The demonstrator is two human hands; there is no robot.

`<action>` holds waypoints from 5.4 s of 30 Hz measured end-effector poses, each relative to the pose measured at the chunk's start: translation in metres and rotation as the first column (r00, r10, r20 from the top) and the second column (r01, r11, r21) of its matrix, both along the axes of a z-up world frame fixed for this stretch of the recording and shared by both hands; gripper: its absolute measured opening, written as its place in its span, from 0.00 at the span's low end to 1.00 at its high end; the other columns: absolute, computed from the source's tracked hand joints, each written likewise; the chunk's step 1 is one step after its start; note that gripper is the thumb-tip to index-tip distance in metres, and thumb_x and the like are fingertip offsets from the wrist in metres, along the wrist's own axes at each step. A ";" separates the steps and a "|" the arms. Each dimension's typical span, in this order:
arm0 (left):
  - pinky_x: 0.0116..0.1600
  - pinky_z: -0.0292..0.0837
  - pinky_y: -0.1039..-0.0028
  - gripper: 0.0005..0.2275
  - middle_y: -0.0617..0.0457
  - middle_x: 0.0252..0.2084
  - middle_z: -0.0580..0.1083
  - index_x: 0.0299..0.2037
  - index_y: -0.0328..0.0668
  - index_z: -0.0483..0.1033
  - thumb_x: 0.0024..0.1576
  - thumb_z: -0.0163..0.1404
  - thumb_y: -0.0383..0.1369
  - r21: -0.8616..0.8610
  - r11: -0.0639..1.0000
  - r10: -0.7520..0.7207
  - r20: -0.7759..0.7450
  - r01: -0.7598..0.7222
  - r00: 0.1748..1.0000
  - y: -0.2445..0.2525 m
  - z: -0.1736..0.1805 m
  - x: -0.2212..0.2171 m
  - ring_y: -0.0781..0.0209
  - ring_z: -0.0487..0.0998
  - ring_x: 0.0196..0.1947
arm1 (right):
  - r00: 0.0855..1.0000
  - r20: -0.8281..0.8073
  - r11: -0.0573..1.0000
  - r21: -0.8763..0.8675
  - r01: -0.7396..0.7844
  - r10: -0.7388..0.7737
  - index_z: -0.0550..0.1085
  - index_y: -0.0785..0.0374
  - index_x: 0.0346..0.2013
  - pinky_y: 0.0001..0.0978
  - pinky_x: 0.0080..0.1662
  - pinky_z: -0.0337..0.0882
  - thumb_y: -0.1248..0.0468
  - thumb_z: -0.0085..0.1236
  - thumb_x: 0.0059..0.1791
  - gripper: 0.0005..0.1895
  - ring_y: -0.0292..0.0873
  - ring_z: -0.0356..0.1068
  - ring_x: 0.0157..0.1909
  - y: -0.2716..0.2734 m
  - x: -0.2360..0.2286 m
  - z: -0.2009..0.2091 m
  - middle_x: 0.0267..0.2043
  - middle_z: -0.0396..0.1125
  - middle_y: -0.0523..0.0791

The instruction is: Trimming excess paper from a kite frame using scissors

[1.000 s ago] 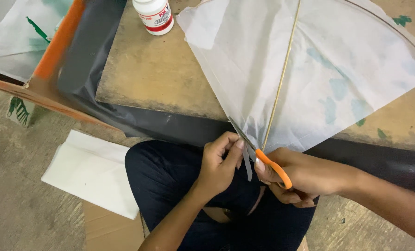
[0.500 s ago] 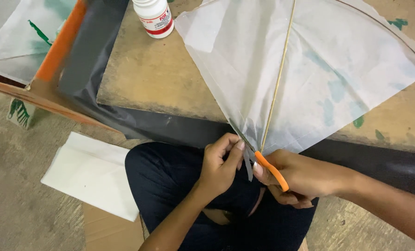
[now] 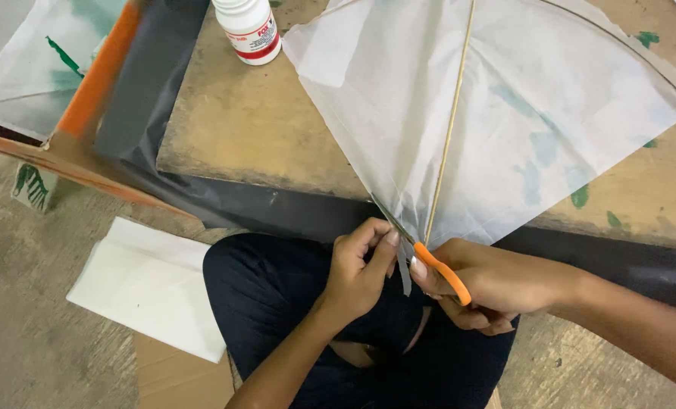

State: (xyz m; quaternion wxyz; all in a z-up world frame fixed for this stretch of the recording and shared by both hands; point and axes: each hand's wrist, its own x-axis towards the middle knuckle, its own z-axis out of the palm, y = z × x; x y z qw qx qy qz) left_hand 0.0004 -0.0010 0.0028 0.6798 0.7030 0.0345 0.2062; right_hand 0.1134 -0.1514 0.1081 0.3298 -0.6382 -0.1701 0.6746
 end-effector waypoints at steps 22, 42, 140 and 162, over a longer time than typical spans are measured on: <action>0.29 0.63 0.75 0.11 0.59 0.18 0.65 0.32 0.41 0.69 0.67 0.43 0.35 0.018 1.000 -0.010 0.011 0.010 1.000 -0.001 0.007 -0.002 0.71 0.64 0.20 | 0.988 0.139 0.998 0.005 -0.069 0.068 0.60 0.65 0.14 0.29 0.16 0.54 0.36 0.41 0.50 0.36 0.41 0.57 0.10 -0.006 -0.007 0.006 0.10 0.56 0.49; 0.31 0.64 0.75 0.12 0.59 0.18 0.65 0.30 0.43 0.66 0.67 0.44 0.35 -0.021 1.000 -0.011 0.025 0.011 1.000 -0.006 0.005 0.001 0.70 0.65 0.20 | 0.959 0.255 0.978 0.131 -0.164 0.126 0.62 0.64 0.10 0.27 0.17 0.54 0.38 0.40 0.51 0.37 0.39 0.59 0.08 -0.017 -0.004 0.001 0.08 0.58 0.47; 0.76 0.37 0.38 0.27 0.38 0.78 0.50 0.75 0.42 0.56 0.69 0.35 0.48 0.869 0.316 -0.108 -0.367 0.381 0.924 0.041 0.069 0.275 0.36 0.44 0.79 | 0.463 0.239 0.405 0.863 0.301 -0.854 0.62 0.65 0.42 0.31 0.21 0.63 0.48 0.41 0.62 0.21 0.46 0.65 0.17 0.012 0.234 -0.059 0.19 0.62 0.51; 0.56 0.65 0.53 0.09 0.48 0.42 0.69 0.46 0.41 0.73 0.63 0.49 0.37 0.794 0.607 0.085 -0.098 0.027 0.992 0.057 0.107 0.128 0.40 0.71 0.49 | 0.896 0.273 0.727 0.682 0.076 -0.350 0.69 0.63 0.33 0.23 0.10 0.61 0.30 0.31 0.54 0.39 0.41 0.64 0.11 -0.019 0.180 0.008 0.11 0.64 0.51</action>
